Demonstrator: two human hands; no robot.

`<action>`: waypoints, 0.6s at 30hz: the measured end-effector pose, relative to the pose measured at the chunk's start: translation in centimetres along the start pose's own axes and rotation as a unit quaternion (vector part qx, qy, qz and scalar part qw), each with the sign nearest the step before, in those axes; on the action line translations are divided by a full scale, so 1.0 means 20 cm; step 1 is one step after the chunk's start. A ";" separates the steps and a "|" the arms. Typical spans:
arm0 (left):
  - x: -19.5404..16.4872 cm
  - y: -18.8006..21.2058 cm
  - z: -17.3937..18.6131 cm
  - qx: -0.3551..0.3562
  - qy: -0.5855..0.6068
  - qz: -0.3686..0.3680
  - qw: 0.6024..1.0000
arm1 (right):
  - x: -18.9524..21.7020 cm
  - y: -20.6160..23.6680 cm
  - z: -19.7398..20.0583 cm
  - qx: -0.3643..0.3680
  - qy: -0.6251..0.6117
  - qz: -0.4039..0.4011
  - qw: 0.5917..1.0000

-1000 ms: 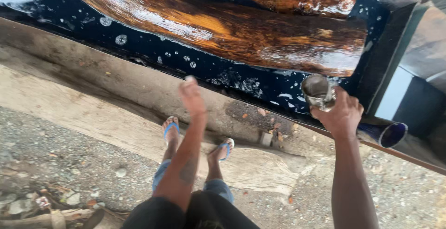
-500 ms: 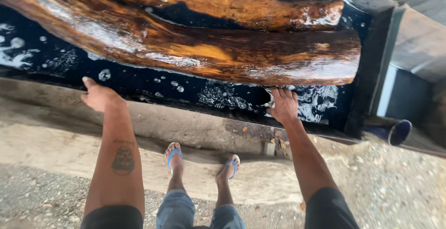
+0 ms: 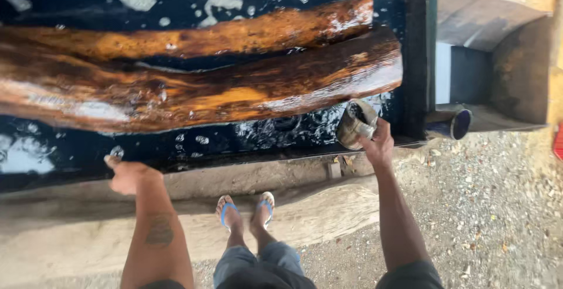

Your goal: The person stands at a trough filled with dark dye liquid and large wooden logs. They use a tin can to scoop the dye and pour it over the logs, moving along the trough and pressing the wood with their free hand to coat the surfaces.

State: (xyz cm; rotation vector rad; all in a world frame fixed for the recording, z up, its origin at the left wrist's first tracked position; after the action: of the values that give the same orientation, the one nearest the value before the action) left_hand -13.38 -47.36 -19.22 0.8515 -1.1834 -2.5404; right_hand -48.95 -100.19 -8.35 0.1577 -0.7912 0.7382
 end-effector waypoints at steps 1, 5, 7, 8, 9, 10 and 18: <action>0.01 0.00 0.00 0.013 0.016 0.000 1.000 | 0.01 -0.07 0.07 -0.011 0.021 -0.006 1.000; 0.02 -0.01 -0.03 0.013 -0.011 0.018 1.000 | 0.04 -0.32 0.32 0.011 0.164 -0.121 0.979; 0.02 -0.02 -0.03 0.011 -0.006 0.029 1.000 | 0.06 -0.35 0.40 0.036 0.228 -0.151 0.961; 0.01 -0.03 -0.02 0.013 0.007 0.021 1.000 | 0.07 -0.40 0.43 0.037 0.239 -0.122 0.963; 0.01 -0.03 -0.03 0.018 0.024 0.014 0.999 | 0.09 -0.47 0.45 0.035 0.249 -0.089 0.964; 0.02 -0.03 -0.02 0.020 0.036 0.007 0.999 | 0.08 -0.52 0.47 0.045 0.269 -0.107 0.956; 0.02 -0.03 -0.02 -0.013 -0.022 -0.003 1.000 | 0.19 -0.74 0.48 0.123 0.365 -0.059 0.921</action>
State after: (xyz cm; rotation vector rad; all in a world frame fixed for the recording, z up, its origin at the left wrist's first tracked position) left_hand -13.36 -47.43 -19.99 0.7979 -1.1587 -2.5861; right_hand -43.16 -112.82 3.02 0.1394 0.0263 0.7075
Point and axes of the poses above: each hand's wrist, its own y-axis away from the middle knuckle, its own z-axis out of the back of the hand, x = y × z, the point moved 4 cm from there along -y, towards the middle knuckle, and after that the axes turned 13 degrees about z, right-handed, at the moved point
